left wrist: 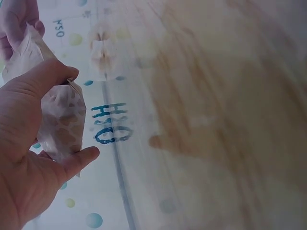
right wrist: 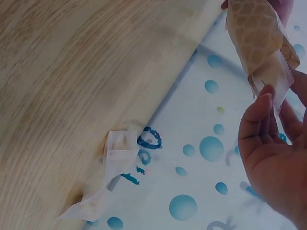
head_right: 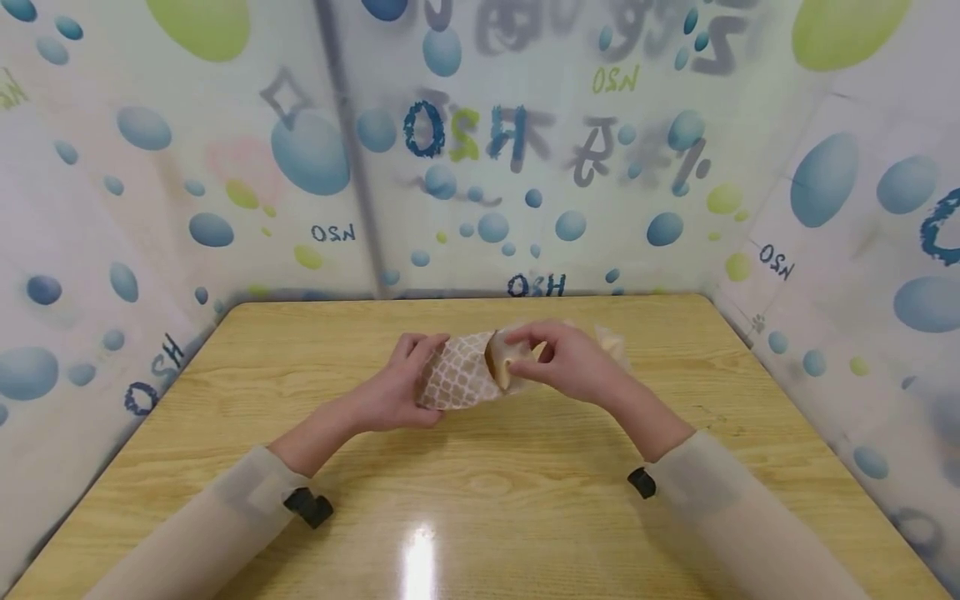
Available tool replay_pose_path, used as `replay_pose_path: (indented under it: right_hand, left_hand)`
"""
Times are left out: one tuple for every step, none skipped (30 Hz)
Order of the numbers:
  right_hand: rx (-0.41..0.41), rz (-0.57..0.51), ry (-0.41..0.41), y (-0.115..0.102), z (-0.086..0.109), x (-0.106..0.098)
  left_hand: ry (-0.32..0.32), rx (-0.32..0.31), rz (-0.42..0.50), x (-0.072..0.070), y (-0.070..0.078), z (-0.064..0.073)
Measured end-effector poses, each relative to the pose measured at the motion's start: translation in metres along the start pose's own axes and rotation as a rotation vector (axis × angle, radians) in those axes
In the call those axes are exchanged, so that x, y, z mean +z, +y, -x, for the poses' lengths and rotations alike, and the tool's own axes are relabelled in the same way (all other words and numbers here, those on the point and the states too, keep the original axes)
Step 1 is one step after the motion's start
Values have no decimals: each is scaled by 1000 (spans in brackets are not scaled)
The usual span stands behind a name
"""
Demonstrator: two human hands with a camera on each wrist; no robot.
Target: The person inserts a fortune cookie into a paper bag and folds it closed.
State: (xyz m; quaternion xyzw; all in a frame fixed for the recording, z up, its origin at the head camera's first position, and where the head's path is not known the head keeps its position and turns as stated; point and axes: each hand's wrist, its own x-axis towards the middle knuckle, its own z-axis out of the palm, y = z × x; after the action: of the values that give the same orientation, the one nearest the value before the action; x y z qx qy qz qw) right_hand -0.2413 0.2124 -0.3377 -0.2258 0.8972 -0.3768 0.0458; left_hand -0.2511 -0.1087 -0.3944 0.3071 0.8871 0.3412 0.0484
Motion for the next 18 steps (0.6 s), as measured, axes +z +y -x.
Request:
replay_pose_path:
  right_hand:
    - [-10,11,2,0,0,1]
    - [-20,22,5,0,0,2]
    - [-25,35,7,0,1,2]
    - [-29,42,8,0,1,3]
    - [-31,42,9,0,2,2]
    - [-31,38,12,0,3,2]
    - [-32,31,17,1,4,1]
    - [-31,19,22,2,5,0]
    - [-29,6,27,3,6,-1]
    - [-28,-9,32,5,7,-2]
    - [-27,-25,36,6,8,-4]
    - [-28,-39,40,7,9,-5]
    - [-30,-49,39,8,10,-5]
    - [-32,-59,37,9,10,-6]
    - [-36,-64,33,10,11,-6]
    - [-42,-66,30,10,10,-5]
    - [-48,-64,27,10,10,-4]
    - [-56,-60,24,10,9,-3]
  left_hand:
    - [0,-2,3,0,1,0]
    - [-1,-4,6,0,1,0]
    - [-2,-7,10,-1,2,1]
    - [-4,-8,12,-1,2,1]
    - [-4,-9,13,-1,2,1]
    - [-6,-10,13,-1,2,1]
    - [-5,-11,14,-1,2,1]
    - [-4,-12,14,-1,1,1]
    - [-3,-13,15,-1,1,1]
    - [-1,-15,14,-1,1,1]
    - [2,-18,16,-1,0,1]
    - [4,-21,18,-1,0,1]
    - [10,-19,17,-2,0,2]
    - [12,-21,17,-2,0,2]
    - [14,-21,20,-2,0,2]
    - [15,-18,17,-2,-1,2]
    - [15,-17,19,-1,-1,2]
    - [14,-14,19,-1,-1,2]
